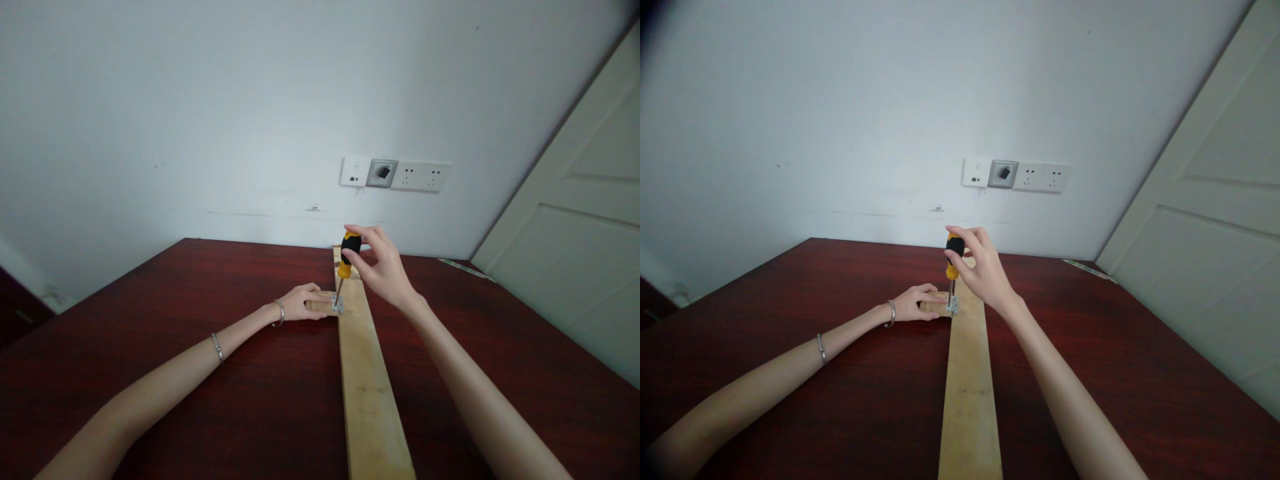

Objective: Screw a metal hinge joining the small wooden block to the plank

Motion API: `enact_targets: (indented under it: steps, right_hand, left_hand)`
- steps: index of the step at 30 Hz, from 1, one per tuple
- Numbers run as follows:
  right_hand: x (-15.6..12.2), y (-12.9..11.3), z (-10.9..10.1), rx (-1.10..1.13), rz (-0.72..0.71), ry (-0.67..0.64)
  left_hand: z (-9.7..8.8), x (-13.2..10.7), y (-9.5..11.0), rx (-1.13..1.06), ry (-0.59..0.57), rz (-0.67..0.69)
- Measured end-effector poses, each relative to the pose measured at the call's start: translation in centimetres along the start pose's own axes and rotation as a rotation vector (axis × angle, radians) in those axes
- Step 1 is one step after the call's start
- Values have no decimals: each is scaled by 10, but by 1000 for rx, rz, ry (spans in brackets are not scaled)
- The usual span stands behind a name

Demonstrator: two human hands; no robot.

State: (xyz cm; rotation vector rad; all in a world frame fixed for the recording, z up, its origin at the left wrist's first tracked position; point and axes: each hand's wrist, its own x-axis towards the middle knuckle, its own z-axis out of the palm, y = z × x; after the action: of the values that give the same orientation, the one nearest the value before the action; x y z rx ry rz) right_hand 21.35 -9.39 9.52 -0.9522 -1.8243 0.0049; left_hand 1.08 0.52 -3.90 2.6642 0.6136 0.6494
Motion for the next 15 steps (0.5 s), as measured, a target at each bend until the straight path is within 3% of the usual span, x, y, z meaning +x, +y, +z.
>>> enact_targets:
  steps: [5, 11, 15]
  right_hand:
    - [0, -4, 0, 82, 76, 37]
    - [2, 3, -3, 59, -19, -6]
    - [2, 4, 1, 80, 22, 63]
  left_hand:
    - [-1, 0, 0, -7, -6, -12]
    - [0, 0, -2, -18, 2, -2]
    - [0, -1, -2, -14, 2, -1]
